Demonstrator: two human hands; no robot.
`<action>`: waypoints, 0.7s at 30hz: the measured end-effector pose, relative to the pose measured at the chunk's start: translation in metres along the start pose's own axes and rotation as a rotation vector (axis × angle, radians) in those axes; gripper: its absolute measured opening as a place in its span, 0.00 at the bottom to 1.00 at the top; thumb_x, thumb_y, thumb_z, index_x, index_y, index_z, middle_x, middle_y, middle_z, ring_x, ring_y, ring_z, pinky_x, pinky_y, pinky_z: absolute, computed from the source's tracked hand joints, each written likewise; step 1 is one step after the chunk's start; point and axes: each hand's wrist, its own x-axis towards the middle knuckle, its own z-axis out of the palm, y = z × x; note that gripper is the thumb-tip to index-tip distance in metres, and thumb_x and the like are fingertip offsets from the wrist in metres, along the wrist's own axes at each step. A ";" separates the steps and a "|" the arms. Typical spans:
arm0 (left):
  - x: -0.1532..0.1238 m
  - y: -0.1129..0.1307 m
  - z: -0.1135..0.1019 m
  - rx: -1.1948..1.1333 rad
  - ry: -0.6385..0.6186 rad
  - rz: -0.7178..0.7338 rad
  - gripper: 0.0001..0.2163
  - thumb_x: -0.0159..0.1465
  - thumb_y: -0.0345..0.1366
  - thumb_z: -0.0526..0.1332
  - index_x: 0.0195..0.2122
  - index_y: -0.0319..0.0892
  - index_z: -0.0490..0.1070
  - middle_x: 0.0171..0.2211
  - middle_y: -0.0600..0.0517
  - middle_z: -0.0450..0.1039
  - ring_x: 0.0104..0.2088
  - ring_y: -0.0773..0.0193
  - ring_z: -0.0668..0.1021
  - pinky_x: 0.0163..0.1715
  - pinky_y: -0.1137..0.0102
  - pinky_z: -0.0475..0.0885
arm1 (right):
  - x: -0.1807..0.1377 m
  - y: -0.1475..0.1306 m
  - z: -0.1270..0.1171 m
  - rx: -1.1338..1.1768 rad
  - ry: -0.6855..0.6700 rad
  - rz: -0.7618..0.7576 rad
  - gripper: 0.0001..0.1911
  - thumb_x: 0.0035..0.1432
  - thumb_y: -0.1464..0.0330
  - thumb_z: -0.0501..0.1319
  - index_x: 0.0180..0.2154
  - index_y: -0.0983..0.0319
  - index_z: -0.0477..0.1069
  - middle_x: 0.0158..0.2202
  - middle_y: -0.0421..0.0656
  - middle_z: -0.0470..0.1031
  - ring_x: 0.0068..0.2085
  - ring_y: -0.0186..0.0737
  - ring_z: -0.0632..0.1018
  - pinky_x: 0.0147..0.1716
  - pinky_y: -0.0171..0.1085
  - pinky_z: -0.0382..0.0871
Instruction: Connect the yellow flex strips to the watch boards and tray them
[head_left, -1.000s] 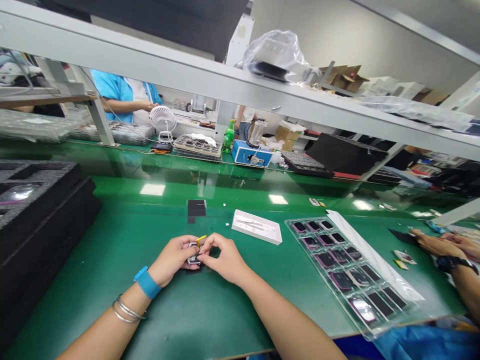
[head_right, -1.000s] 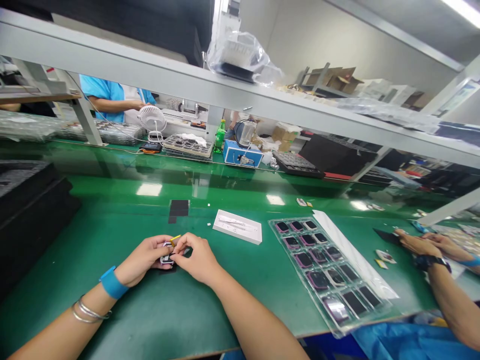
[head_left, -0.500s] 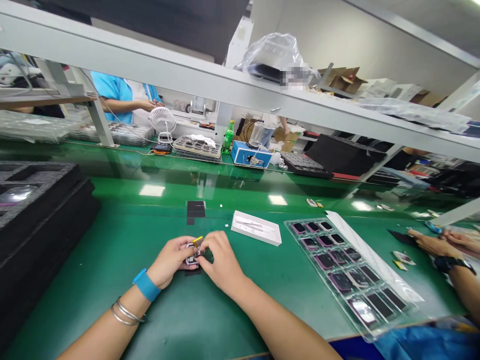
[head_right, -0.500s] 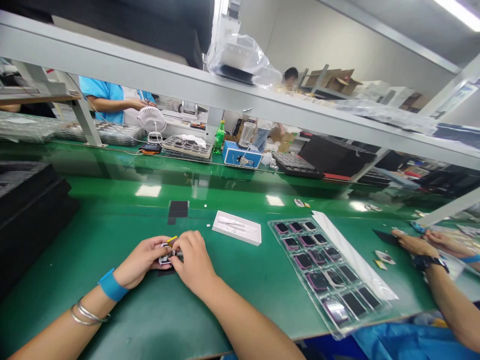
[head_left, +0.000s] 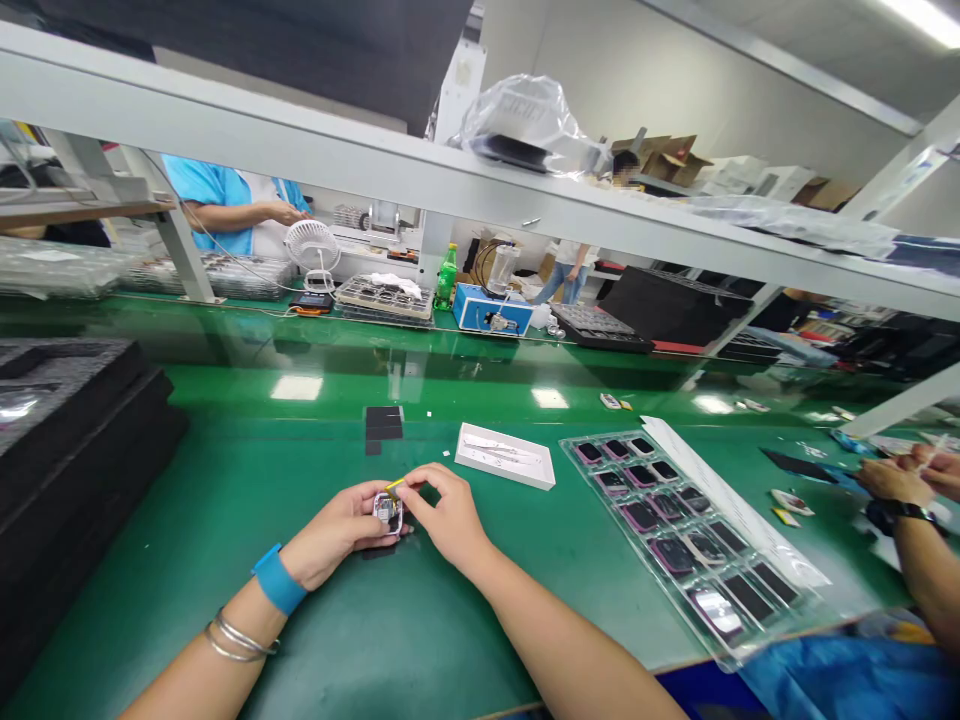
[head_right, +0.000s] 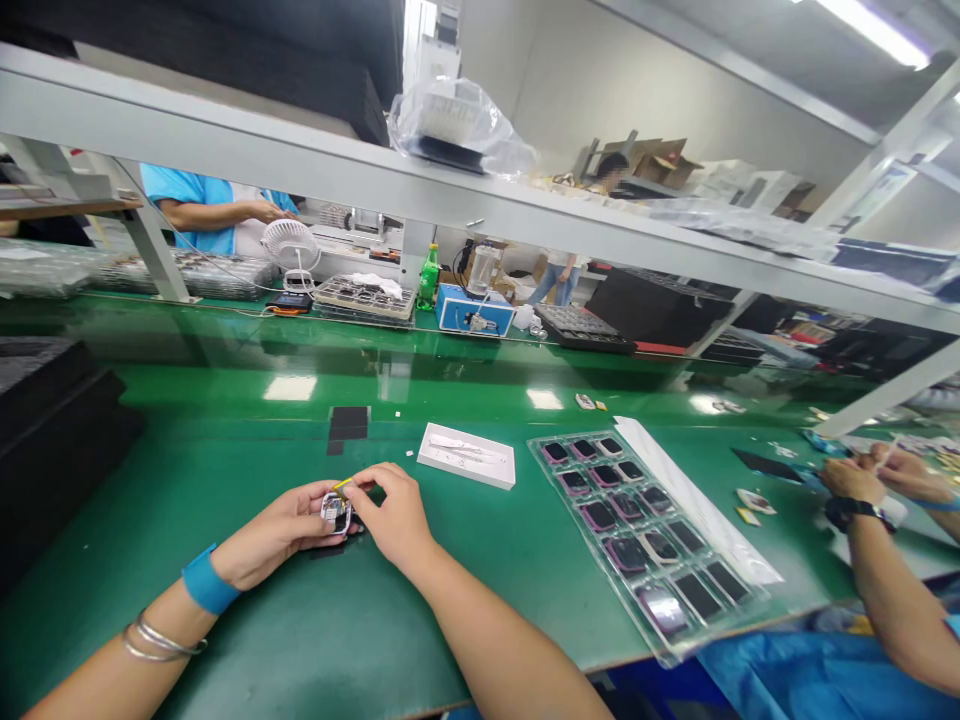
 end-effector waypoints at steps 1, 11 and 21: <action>0.001 -0.001 0.001 0.021 0.012 0.013 0.19 0.46 0.30 0.68 0.41 0.39 0.71 0.34 0.47 0.76 0.35 0.60 0.78 0.35 0.70 0.72 | 0.000 -0.001 0.000 -0.019 0.006 -0.010 0.02 0.52 0.71 0.61 0.29 0.60 0.73 0.29 0.41 0.74 0.34 0.37 0.74 0.37 0.36 0.66; 0.003 -0.004 0.004 0.017 0.121 0.007 0.14 0.46 0.34 0.68 0.35 0.38 0.73 0.26 0.51 0.74 0.28 0.63 0.76 0.26 0.72 0.72 | -0.004 -0.001 0.007 -0.190 -0.012 -0.140 0.04 0.54 0.70 0.60 0.29 0.58 0.73 0.28 0.39 0.77 0.32 0.36 0.75 0.41 0.39 0.64; 0.004 -0.002 -0.005 -0.367 0.061 -0.054 0.16 0.50 0.22 0.58 0.40 0.36 0.74 0.35 0.46 0.77 0.36 0.61 0.77 0.44 0.65 0.72 | -0.016 0.001 0.008 -0.578 -0.138 -0.430 0.13 0.61 0.76 0.51 0.40 0.57 0.71 0.37 0.42 0.76 0.37 0.38 0.72 0.57 0.54 0.45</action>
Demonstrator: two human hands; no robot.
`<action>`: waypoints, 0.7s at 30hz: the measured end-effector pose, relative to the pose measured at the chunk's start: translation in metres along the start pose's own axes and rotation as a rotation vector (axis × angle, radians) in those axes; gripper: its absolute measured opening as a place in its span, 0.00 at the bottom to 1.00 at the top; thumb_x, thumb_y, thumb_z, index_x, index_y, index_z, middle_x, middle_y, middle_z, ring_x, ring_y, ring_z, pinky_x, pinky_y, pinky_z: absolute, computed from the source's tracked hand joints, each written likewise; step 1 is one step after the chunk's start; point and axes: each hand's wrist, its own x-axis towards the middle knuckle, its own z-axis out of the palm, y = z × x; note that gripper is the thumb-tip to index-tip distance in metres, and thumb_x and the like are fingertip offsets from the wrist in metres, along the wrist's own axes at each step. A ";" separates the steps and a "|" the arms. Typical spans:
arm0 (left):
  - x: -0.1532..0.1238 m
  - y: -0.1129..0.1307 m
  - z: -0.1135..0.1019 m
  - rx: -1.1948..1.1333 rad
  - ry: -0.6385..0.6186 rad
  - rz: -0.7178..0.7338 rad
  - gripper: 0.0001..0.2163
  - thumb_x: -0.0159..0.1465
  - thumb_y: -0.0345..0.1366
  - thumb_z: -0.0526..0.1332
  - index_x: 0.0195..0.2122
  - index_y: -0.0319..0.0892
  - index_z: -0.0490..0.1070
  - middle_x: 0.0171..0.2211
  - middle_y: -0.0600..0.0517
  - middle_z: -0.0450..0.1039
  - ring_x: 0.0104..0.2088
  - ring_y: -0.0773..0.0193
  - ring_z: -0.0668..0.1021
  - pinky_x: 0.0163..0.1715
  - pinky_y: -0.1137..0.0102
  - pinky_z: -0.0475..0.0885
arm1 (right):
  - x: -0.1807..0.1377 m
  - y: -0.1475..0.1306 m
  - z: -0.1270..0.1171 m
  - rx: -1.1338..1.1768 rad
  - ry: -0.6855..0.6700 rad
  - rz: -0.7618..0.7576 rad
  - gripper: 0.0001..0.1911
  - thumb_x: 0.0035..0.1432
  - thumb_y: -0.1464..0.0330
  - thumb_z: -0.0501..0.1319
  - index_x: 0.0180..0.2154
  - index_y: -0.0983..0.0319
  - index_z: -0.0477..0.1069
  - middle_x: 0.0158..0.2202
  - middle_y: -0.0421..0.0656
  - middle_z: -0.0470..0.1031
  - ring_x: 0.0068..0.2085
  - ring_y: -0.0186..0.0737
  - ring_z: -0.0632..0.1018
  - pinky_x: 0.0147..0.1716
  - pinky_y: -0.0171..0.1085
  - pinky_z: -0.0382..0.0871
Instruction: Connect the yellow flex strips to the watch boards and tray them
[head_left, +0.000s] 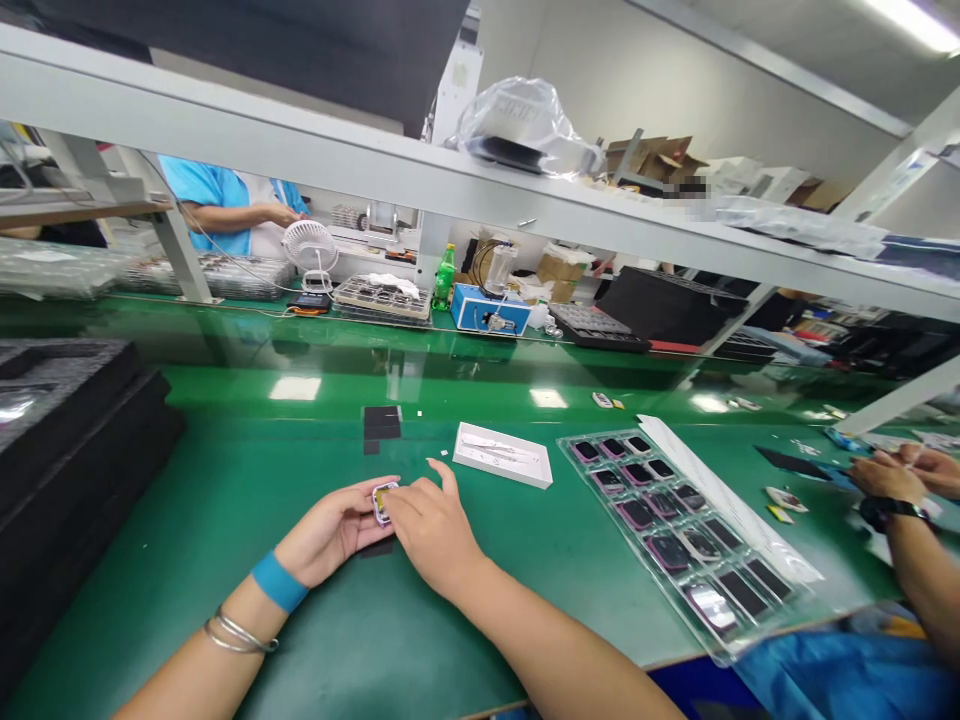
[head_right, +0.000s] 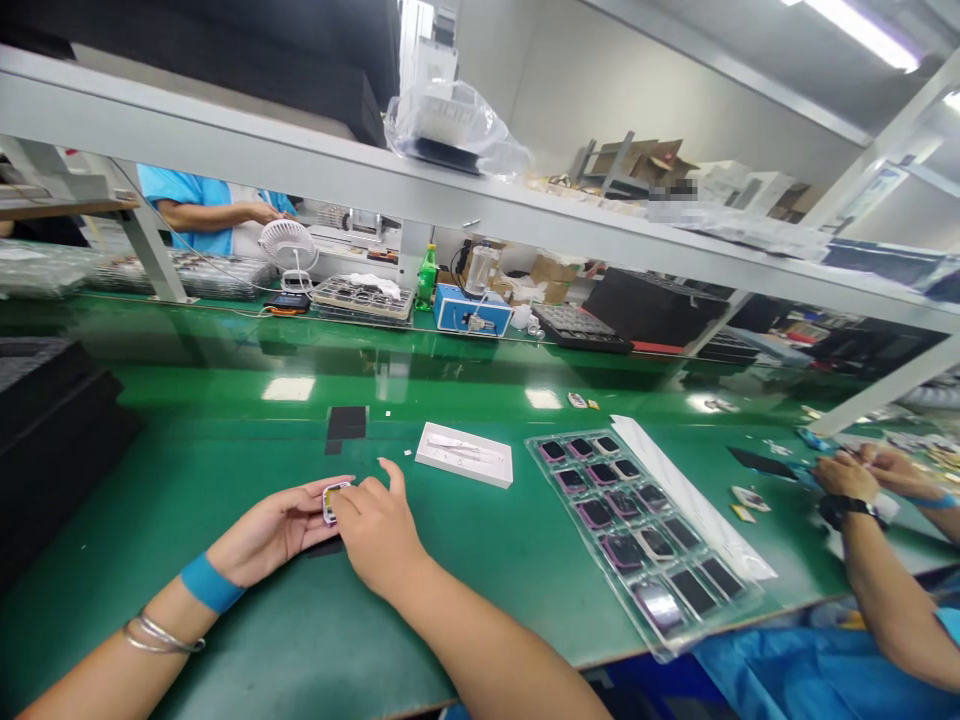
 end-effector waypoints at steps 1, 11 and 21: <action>0.000 0.000 -0.001 -0.001 0.013 0.008 0.14 0.52 0.23 0.59 0.40 0.36 0.73 0.35 0.45 0.77 0.36 0.62 0.78 0.43 0.65 0.72 | 0.000 0.000 0.000 -0.003 -0.009 -0.002 0.13 0.61 0.76 0.52 0.40 0.56 0.71 0.38 0.42 0.76 0.37 0.38 0.72 0.57 0.54 0.45; -0.001 0.000 -0.001 0.187 -0.051 0.123 0.23 0.51 0.29 0.67 0.49 0.40 0.68 0.44 0.44 0.74 0.40 0.60 0.77 0.42 0.67 0.72 | 0.006 0.017 0.004 0.865 -0.043 0.467 0.22 0.47 0.75 0.63 0.45 0.59 0.63 0.45 0.45 0.67 0.45 0.38 0.72 0.44 0.40 0.69; 0.005 -0.009 0.008 0.199 -0.012 0.303 0.42 0.44 0.33 0.72 0.59 0.41 0.53 0.34 0.45 0.77 0.33 0.58 0.78 0.35 0.65 0.72 | 0.005 0.018 0.015 1.233 -0.141 0.488 0.25 0.50 0.65 0.62 0.49 0.58 0.57 0.48 0.49 0.70 0.45 0.44 0.76 0.44 0.46 0.70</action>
